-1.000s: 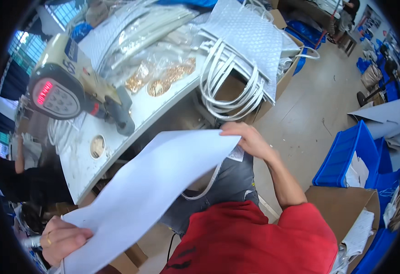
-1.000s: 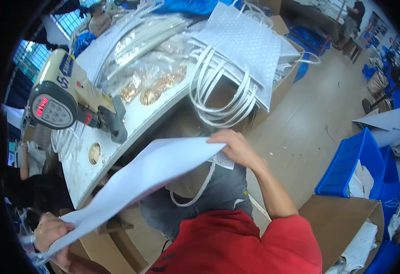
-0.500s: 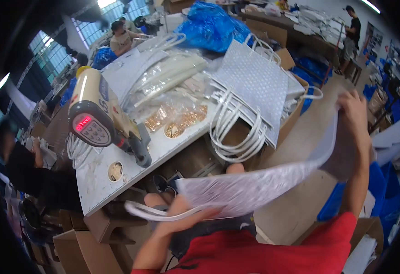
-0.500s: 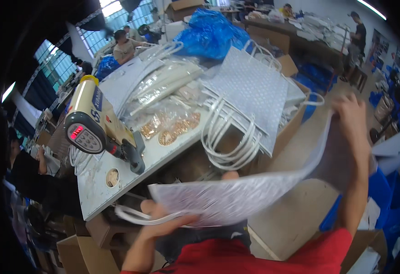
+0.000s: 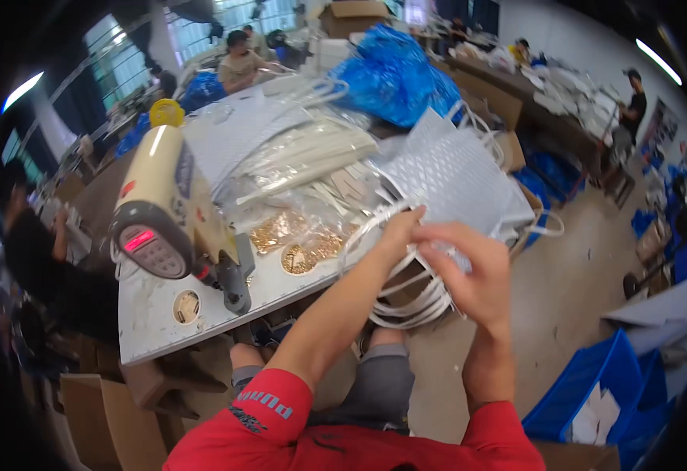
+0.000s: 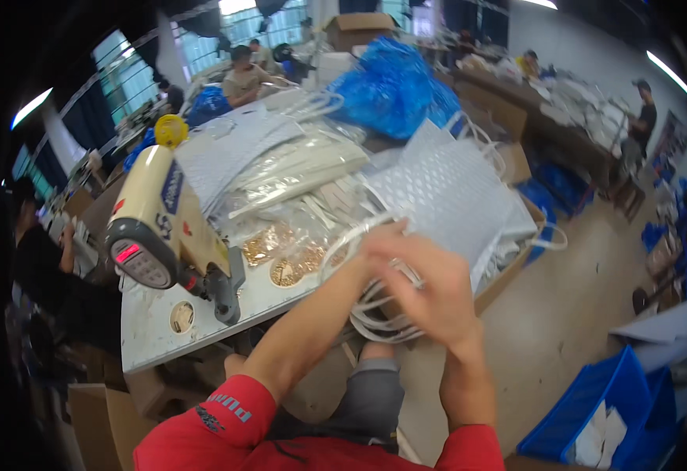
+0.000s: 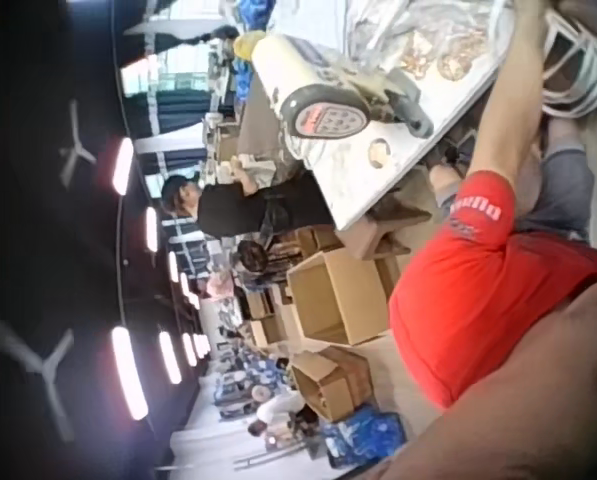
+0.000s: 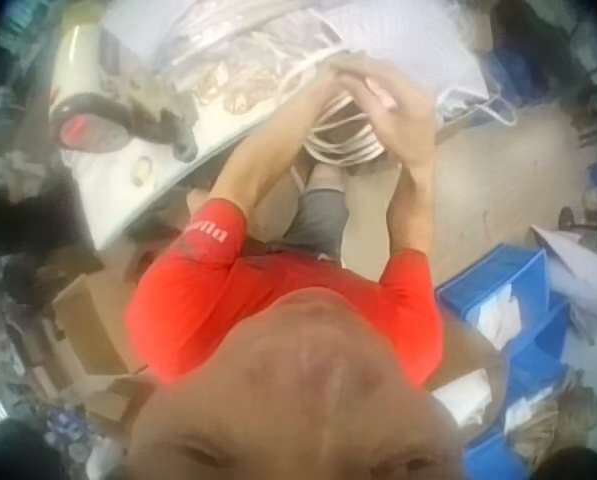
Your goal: Assembling patterned tote bags by attaching handles using a pneumatic press machine at a factory workbench.
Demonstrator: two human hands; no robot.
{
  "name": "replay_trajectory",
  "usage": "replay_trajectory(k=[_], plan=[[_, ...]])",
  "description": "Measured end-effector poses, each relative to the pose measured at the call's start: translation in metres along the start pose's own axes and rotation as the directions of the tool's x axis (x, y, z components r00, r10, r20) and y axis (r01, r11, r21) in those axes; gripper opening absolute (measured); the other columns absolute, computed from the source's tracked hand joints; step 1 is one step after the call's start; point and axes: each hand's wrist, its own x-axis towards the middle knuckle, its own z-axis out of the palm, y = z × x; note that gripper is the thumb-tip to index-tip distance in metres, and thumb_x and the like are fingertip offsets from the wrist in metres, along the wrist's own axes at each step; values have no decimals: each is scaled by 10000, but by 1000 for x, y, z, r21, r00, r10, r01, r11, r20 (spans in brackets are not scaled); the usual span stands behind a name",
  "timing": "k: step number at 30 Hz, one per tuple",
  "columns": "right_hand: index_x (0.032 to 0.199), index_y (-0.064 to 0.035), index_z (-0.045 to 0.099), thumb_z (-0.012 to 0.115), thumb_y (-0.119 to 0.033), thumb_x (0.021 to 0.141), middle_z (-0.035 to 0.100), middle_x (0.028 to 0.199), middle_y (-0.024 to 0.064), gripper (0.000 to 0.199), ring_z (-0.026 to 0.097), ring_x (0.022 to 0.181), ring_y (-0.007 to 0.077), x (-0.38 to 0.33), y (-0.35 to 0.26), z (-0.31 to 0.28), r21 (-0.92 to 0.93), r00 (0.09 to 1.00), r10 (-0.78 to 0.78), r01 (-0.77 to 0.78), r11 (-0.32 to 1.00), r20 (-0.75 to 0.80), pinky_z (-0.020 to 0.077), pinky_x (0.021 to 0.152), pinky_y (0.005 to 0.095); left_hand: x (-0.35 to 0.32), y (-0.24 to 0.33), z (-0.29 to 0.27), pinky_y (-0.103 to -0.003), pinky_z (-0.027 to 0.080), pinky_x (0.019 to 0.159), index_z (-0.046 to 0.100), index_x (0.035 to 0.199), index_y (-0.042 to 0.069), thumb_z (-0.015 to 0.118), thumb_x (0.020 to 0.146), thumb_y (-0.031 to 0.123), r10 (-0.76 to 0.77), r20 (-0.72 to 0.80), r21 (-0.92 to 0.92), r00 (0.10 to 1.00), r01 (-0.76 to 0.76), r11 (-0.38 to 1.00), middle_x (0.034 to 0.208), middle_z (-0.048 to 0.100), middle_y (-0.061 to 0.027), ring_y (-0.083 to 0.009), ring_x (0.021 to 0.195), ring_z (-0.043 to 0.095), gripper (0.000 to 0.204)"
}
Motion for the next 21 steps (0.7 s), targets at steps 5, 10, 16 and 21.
replay_trajectory(k=[5, 10, 16, 21], plan=[[879, -96, 775, 785, -95, 825, 779, 880, -10, 56, 719, 705, 147, -17, -78, -25, 259, 915, -403, 390, 884, -4, 564, 636, 250, -126, -14, -56, -324, 514, 1017, 549, 1391, -56, 688, 981, 157, 144, 54, 177, 988, -152, 972, 1262, 693, -151, -210, 1180, 655, 483], [1113, -107, 766, 678, -217, 954, 763, 921, 67, 212, 694, 726, 198, 29, -119, -44, 101, 825, -335, 326, 940, 456, 575, 733, 291, -245, 21, -156, -358, 542, 1005, 569, 1386, -38, 644, 1005, 62, -215, 590, 368, 778, -22, 929, 1189, 730, -166, -247, 1126, 697, 401], [830, -145, 774, 769, -258, 887, 769, 800, 4, 127, 701, 643, 101, 22, -125, 85, 349, 890, -444, 386, 854, 102, 565, 630, 212, -395, 91, -402, -231, 538, 631, 634, 1241, 19, 639, 1020, 212, 374, -537, 76, 756, -398, 914, 798, 655, -17, -111, 691, 624, 293], [844, -112, 733, 703, -225, 934, 733, 699, 67, 148, 667, 554, 165, 29, -116, 109, 330, 817, -555, 486, 809, 158, 538, 551, 251, -314, 152, -518, -189, 513, 629, 711, 985, 23, 666, 985, 138, 352, -784, 65, 512, -495, 866, 871, 676, -17, -74, 719, 615, 124]])
